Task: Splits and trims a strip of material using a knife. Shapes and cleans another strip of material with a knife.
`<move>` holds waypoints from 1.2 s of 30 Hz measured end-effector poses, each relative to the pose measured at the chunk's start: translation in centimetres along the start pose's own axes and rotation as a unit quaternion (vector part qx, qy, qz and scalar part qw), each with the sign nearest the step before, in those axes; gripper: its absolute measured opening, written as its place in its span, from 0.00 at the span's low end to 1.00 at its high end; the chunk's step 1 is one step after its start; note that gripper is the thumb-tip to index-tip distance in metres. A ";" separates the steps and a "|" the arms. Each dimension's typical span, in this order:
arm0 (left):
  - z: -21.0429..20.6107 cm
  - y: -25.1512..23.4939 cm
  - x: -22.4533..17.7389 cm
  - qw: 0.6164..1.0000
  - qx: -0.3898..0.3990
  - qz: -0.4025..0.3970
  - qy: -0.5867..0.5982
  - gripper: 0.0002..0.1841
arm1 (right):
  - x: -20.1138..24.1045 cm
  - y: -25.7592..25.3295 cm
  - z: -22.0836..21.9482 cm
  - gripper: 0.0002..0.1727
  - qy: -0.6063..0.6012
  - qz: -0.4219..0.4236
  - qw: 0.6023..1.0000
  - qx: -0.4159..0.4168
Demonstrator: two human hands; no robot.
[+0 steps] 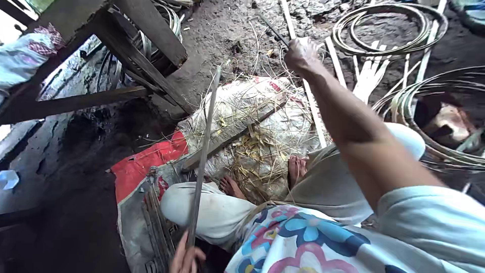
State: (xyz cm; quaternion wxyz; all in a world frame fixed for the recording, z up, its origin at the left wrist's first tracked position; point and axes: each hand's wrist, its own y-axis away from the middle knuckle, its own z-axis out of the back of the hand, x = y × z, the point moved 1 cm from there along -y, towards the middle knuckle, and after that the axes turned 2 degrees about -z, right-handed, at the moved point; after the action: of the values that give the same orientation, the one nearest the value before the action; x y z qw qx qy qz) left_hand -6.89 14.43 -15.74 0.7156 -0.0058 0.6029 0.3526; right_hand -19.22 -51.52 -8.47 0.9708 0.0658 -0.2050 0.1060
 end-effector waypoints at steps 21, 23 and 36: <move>-14.1 -19.6 -16.1 0.972 0.029 -0.110 0.205 0.26 | 4.2 20.8 -12.0 0.09 -0.189 0.214 0.952 -0.107; -13.7 -20.6 -16.6 0.973 -0.006 -0.114 0.201 0.22 | 4.6 22.5 -13.5 0.07 -0.200 0.258 0.938 -0.117; -12.6 -16.2 -11.0 0.981 0.016 -0.093 0.167 0.28 | 6.3 12.9 -10.6 0.22 -0.188 0.149 0.968 0.072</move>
State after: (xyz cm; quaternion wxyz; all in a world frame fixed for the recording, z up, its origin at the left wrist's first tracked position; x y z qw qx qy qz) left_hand -9.69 -8.73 -16.39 0.6348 -0.1090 0.7162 0.2687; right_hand -12.55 -36.12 -14.37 0.8807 0.1232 -0.3830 0.2500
